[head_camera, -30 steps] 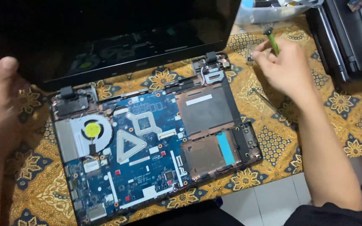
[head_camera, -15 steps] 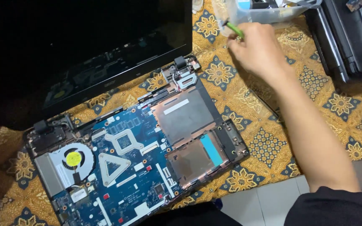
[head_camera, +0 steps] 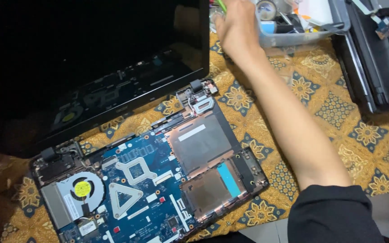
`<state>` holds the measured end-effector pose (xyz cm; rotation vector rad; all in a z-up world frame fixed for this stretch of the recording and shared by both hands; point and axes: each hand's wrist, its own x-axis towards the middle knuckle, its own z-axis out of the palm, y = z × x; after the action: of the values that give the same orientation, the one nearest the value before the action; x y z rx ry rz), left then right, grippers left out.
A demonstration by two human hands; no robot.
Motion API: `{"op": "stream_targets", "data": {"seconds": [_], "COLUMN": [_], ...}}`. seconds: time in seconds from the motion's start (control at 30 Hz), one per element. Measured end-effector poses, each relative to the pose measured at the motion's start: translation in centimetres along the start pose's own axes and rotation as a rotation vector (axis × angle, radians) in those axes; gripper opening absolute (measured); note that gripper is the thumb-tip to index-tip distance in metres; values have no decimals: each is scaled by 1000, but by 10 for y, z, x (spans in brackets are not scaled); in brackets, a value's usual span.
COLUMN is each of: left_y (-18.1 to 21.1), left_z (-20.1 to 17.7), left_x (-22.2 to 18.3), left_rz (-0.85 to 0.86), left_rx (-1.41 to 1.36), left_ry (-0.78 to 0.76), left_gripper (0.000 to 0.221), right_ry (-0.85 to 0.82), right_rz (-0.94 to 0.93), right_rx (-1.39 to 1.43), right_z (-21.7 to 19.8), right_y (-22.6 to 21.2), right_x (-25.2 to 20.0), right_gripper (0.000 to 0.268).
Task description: Disassembling and manipulating internal components of a laptop, including screws and small connectors, using specialized tools.
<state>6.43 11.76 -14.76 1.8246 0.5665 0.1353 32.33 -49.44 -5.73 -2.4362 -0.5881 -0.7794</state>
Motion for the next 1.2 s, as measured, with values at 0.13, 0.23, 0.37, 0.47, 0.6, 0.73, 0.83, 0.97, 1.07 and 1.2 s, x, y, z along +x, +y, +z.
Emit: {"op": "stream_targets", "data": {"seconds": [0.13, 0.23, 0.37, 0.47, 0.6, 0.73, 0.83, 0.97, 1.07, 1.2], "left_y": [209, 79, 56, 69, 113, 189, 206, 222, 233, 245], "left_z": [98, 40, 30, 36, 71, 122, 165, 195, 206, 225], "left_x": [-155, -77, -61, -74, -103, -133, -128, -131, -138, -144], "left_rz": [-156, 251, 365, 513, 824, 1015, 1093, 1101, 1025, 779], "left_rx": [200, 219, 256, 385, 255, 301, 336, 275, 240, 130], "left_ry": [16, 89, 95, 220, 223, -56, -284, -473, -577, -759], "left_gripper": [71, 36, 30, 32, 30, 25, 20, 18, 21, 30], "right_ry": [15, 64, 80, 226, 252, 197, 146, 140, 147, 57], "right_rz": [160, -60, 133, -1, -38, -159, -60, -13, -102, -349], "right_rx": [-169, -104, -68, -46, -55, -52, 39, 40, -9, 44], "right_z": [36, 36, 32, 0, -39, -74, -78, -92, -107, -122], "right_y": [30, 34, 33, -6, -37, -60, -54, -61, -79, -140], "right_x": [6, 4, -1, -6, -24, -52, -51, -60, -81, -105], "right_gripper": [15, 25, 44, 31, 5, 1, 5, 7, 7, 13]}}
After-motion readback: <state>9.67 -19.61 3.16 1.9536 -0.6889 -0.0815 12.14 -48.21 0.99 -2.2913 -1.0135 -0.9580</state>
